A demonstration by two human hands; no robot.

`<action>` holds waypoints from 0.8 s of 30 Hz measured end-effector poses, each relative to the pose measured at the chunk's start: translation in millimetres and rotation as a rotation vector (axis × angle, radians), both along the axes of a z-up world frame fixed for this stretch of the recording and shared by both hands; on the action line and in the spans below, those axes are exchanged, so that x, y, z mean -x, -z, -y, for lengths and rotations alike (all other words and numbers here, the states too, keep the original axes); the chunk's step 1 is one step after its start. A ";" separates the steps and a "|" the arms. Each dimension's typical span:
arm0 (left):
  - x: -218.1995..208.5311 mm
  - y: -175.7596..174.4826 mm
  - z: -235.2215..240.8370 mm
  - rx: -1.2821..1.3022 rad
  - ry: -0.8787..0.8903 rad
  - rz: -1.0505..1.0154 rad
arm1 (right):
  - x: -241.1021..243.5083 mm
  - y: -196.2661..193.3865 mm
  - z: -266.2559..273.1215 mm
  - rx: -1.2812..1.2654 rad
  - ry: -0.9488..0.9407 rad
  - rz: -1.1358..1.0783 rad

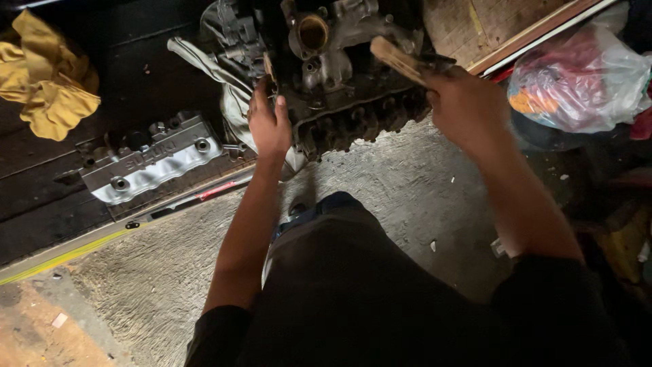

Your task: The person scrubs a metal engine component with a wire brush, repeatedly rotating the part to clean multiple surfaces. The person holds the part with one hand and brushes with the other, focusing on crevices and flat areas.

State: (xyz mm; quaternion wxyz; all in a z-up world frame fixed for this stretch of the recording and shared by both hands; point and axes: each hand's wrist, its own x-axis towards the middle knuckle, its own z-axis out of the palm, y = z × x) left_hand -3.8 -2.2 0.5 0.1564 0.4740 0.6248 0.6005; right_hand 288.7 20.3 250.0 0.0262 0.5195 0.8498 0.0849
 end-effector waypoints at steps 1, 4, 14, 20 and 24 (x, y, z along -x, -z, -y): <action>0.2 -0.1 1.2 -0.002 0.002 -0.007 | 1.3 6.7 0.6 -0.008 -0.026 -0.050; 0.5 -1.4 1.2 -0.040 0.008 -0.015 | 9.4 26.9 0.3 0.012 -0.042 -0.045; 1.8 2.0 -1.9 -0.044 0.002 -0.015 | -33.8 5.5 6.9 -0.161 -0.035 0.014; 0.2 -2.0 0.8 -0.020 0.010 -0.031 | -22.5 27.7 7.8 -0.097 -0.055 -0.127; 0.8 -2.8 0.4 -0.044 0.012 -0.033 | 7.9 58.9 5.0 0.018 0.041 -0.128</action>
